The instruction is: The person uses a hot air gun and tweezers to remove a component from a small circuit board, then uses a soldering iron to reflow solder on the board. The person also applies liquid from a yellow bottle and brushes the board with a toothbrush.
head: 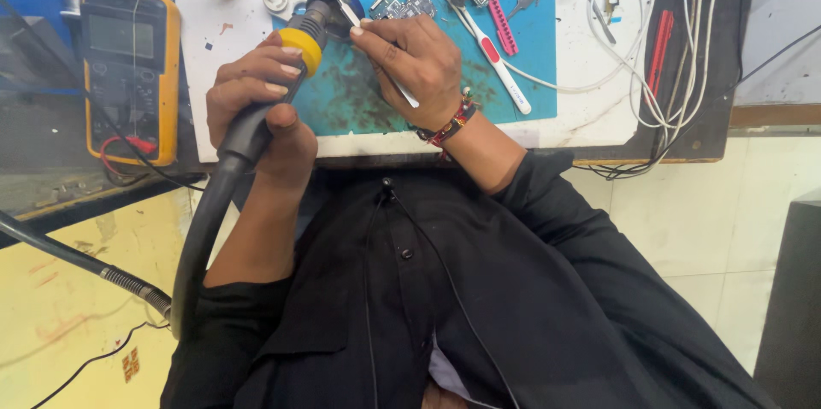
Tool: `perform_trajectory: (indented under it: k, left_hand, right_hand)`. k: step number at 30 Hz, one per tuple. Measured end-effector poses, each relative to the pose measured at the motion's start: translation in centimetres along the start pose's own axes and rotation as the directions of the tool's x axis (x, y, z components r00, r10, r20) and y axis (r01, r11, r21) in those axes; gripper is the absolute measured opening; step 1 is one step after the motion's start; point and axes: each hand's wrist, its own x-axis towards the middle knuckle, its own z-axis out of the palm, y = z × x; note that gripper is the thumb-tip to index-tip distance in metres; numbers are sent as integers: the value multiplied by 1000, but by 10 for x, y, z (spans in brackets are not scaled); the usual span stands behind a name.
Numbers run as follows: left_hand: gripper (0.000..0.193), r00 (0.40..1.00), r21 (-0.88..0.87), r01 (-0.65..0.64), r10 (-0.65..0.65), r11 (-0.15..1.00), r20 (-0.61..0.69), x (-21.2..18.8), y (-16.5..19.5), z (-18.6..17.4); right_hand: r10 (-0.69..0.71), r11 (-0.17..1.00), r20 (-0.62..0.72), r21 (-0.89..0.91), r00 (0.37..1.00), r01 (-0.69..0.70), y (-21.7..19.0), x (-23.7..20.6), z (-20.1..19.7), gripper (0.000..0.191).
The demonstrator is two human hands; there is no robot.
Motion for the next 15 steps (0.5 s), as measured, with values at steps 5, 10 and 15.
perform_trajectory:
  k: [5,10,15]
  left_hand:
    - [50,1000,-29,3,-4,1000,-27,-1,-1,4]
    - [50,999,-71,15,-18,997,-29,-3,1,6]
    - [50,999,-95,36,-38,995,-25,-5,4,7]
  right_hand:
    - [-1,1000,-5,2,1000,1,0,-1,-1,41]
    - [-8,1000,-8,-3,1000,8,1,-1,-1,41]
    - [-5,1000,-4,-7,1000,5,1,-1,-2,42]
